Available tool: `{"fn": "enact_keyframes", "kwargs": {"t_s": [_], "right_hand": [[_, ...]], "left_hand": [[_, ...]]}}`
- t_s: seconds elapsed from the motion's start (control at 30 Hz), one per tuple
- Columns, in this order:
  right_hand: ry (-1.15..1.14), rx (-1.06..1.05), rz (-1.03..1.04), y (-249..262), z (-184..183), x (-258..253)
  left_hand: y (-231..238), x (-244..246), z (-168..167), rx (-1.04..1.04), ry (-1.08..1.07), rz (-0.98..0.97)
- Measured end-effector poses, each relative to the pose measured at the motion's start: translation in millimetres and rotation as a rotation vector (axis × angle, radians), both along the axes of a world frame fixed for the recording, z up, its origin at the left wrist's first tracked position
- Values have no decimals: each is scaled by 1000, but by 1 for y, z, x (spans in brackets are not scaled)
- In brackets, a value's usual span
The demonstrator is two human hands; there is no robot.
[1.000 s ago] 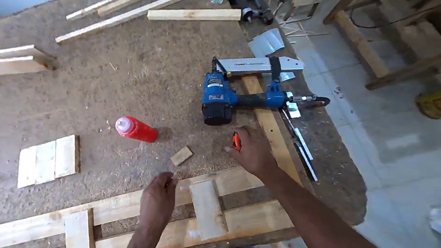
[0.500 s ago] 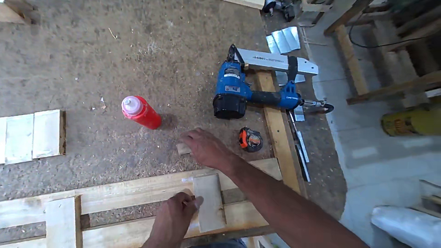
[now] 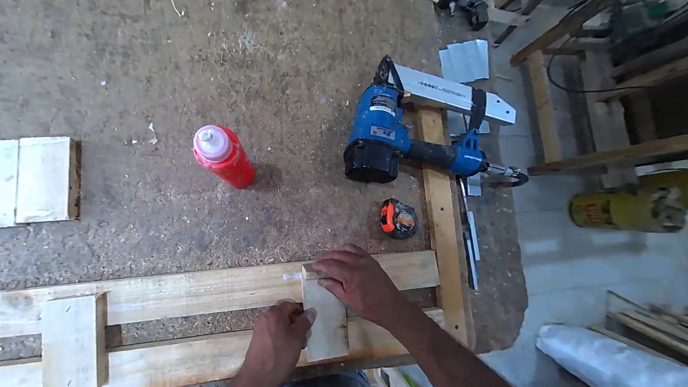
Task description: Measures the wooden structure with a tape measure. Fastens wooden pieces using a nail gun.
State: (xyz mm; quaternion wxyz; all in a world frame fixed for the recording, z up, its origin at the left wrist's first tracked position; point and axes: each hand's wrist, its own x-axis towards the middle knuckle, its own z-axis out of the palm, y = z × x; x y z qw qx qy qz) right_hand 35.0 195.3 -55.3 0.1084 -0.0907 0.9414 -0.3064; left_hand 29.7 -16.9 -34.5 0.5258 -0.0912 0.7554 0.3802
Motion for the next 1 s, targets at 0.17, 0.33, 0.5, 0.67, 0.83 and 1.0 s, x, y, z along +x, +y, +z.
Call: {"fn": "enact_keyframes", "kwargs": {"t_s": [0.17,0.33,0.5,0.67,0.83,1.0], "right_hand": [[-189,-106,-46,6,2,-3],[-300,-185,-56,11,-3,-8],[-329,-252,-107,12,-4,-9],[-326,-330,-190,11,-7,-6],[-379,-325,-210,12,-7,-8],[-439,-317,-231,13,-4,-11]], "left_hand": [[2,5,-8,12,-76,13],[5,8,-12,63,-169,156],[5,12,-14,107,-190,244],[4,12,-13,119,-214,269],[3,14,-17,148,-232,317],[1,17,-20,203,-243,386]]}}
